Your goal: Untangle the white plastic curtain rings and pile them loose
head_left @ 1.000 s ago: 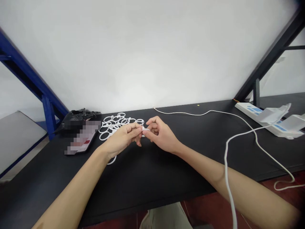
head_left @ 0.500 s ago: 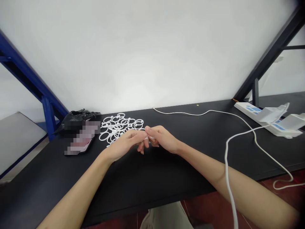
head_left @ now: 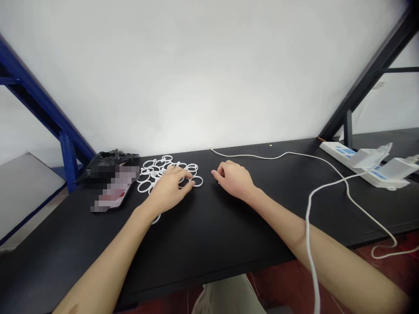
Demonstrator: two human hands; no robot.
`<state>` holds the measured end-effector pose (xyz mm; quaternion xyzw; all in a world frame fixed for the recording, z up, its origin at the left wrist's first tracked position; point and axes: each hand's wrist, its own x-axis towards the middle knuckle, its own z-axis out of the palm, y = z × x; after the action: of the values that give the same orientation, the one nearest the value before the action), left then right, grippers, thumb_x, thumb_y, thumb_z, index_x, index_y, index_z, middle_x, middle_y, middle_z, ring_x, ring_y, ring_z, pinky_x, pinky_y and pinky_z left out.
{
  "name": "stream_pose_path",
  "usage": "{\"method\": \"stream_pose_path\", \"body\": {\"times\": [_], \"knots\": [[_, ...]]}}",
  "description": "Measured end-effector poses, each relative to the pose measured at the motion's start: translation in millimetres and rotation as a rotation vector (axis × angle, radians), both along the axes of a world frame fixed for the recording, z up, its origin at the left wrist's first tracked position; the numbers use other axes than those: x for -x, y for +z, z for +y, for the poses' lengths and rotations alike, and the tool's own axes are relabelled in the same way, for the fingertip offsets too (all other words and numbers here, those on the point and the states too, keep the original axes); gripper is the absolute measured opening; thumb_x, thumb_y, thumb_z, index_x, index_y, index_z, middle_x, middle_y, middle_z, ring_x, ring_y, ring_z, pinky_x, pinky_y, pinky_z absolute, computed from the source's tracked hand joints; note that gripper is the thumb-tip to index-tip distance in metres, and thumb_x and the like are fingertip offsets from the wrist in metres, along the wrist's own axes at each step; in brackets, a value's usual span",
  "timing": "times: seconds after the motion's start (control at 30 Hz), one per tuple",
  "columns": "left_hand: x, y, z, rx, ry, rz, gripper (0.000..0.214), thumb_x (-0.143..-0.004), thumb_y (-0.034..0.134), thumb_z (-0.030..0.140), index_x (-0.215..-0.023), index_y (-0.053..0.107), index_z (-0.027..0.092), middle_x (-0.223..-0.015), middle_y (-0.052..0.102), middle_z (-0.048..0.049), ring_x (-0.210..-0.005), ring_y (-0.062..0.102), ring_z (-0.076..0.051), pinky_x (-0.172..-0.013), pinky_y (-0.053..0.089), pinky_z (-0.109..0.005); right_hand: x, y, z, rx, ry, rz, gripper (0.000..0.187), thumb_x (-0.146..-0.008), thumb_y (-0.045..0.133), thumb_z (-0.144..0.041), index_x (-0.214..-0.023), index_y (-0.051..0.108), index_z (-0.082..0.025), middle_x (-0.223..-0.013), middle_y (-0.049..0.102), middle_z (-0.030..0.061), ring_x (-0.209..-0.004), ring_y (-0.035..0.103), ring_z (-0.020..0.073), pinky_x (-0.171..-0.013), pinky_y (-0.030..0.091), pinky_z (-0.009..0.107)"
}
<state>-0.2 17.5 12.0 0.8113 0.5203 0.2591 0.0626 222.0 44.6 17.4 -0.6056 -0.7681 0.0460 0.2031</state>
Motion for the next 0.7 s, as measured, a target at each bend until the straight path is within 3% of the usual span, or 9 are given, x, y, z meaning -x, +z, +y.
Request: {"method": "stream_pose_path", "body": {"times": [0.17, 0.3, 0.43, 0.57, 0.7], "knots": [[-10.6, -8.8, -3.5, -0.008, -0.141, 0.122, 0.015, -0.089, 0.058, 0.03, -0.097, 0.068, 0.021, -0.105, 0.066, -0.0055, -0.102, 0.048, -0.025, -0.093, 0.044, -0.043, 4.4, -3.1, -3.7, -0.086, 0.068, 0.041, 0.024, -0.093, 0.05, -0.042, -0.085, 0.06, -0.022, -0.095, 0.063, 0.0026, -0.076, 0.059, 0.0166, -0.063, 0.035, 0.029], [-14.2, -6.5, -5.5, -0.031, -0.166, 0.102, 0.013, -0.092, 0.051, 0.022, -0.087, 0.063, 0.021, -0.097, 0.066, -0.0046, -0.094, 0.048, -0.023, -0.089, 0.044, -0.04, 10.8, -6.8, -9.9, -0.122, 0.332, 0.108, 0.014, -0.09, 0.054, -0.03, -0.097, 0.063, -0.022, -0.103, 0.061, 0.0023, -0.075, 0.058, 0.012, -0.066, 0.04, 0.026], [-20.0, 2.8, -10.9, 0.039, -0.122, -0.075, 0.016, -0.095, 0.044, 0.026, -0.087, 0.057, 0.022, -0.088, 0.063, -0.0023, -0.086, 0.051, -0.02, -0.078, 0.043, -0.036, 15.1, -7.8, -14.4, -0.113, 0.543, 0.264, 0.017, -0.083, 0.055, -0.017, -0.098, 0.063, -0.019, -0.1, 0.059, 0.0027, -0.077, 0.057, 0.0106, -0.069, 0.044, 0.024], [-23.9, 13.6, -16.6, 0.205, -0.089, -0.303, 0.02, -0.095, 0.047, 0.038, -0.089, 0.058, 0.023, -0.079, 0.06, 0.0011, -0.07, 0.052, -0.015, -0.067, 0.041, -0.03, 17.4, -8.4, -14.7, 0.072, 0.541, 0.573, 0.006, -0.084, 0.057, -0.021, -0.087, 0.061, -0.018, -0.081, 0.06, -0.0001, -0.067, 0.056, 0.01, -0.068, 0.047, 0.025], [-21.4, 20.5, -17.7, 0.46, -0.136, -0.619, 0.029, -0.092, 0.051, 0.049, -0.087, 0.056, 0.021, -0.076, 0.057, 0.0016, -0.065, 0.05, -0.013, -0.064, 0.042, -0.028, 21.1, -7.7, -12.6, 0.396, 0.495, 0.997, 0.02, -0.084, 0.065, -0.037, -0.088, 0.062, -0.017, -0.077, 0.066, 0.0012, -0.071, 0.062, 0.0132, -0.07, 0.052, 0.029]]}}
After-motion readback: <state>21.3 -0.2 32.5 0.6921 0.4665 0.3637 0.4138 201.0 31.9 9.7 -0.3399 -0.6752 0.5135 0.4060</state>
